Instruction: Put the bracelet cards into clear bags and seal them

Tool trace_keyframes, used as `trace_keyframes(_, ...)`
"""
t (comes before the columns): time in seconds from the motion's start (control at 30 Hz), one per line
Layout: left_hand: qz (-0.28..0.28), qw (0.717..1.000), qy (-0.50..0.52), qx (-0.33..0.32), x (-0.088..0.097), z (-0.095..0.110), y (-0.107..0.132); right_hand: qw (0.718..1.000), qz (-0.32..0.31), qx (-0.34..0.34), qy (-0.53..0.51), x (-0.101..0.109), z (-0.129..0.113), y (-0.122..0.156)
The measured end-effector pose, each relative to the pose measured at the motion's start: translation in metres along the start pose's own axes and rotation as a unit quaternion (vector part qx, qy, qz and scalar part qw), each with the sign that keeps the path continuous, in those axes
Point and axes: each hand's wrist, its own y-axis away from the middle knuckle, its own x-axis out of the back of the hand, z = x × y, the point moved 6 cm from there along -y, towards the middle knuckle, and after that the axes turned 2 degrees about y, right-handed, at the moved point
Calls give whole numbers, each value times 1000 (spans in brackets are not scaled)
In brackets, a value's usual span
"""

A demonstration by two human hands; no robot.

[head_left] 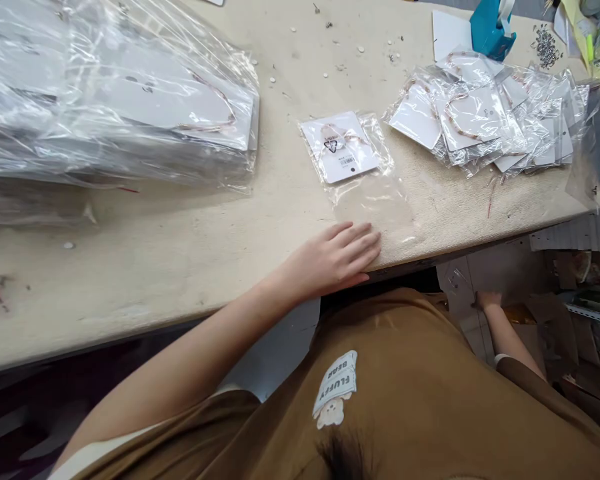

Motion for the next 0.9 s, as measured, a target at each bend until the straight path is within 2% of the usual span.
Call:
trace_keyframes(0.13,69,997,-21,-16,3,31,13,999,-24,21,-5,26,-32,-9)
trace_keyframes(0.23,122,992,-27,-24,3,44,21,999,9,48,-13,50,-54,-11)
trace_keyframes(0.3,138,990,-25,-22,3,46,25,998,28,55,-13,61,-60,-8)
trace_keyframes(0.47,183,983,-2,-3,9,43,30,997,-26,76,-19,59,-58,10)
trace_keyframes(0.57,208,978,23,8,13,44,31,998,3,59,5,63,-58,19)
trace_keyframes(0.67,213,975,65,1,14,47,31,996,16,83,15,70,-75,39)
trace_keyframes(0.73,214,971,104,1,15,49,31,987,24,160,4,75,-100,65)
trace_keyframes(0.77,217,969,122,7,16,49,31,972,43,230,-13,79,-118,82)
trace_keyframes(0.8,221,965,141,16,18,48,30,940,85,329,-38,87,-141,104)
trace_keyframes(0.83,225,961,161,29,20,47,29,883,145,441,-68,98,-163,129)
trace_keyframes(0.87,227,955,185,44,21,45,28,808,216,540,-95,108,-183,155)
trace_keyframes(0.9,229,949,209,60,24,43,27,732,282,611,-105,117,-199,177)
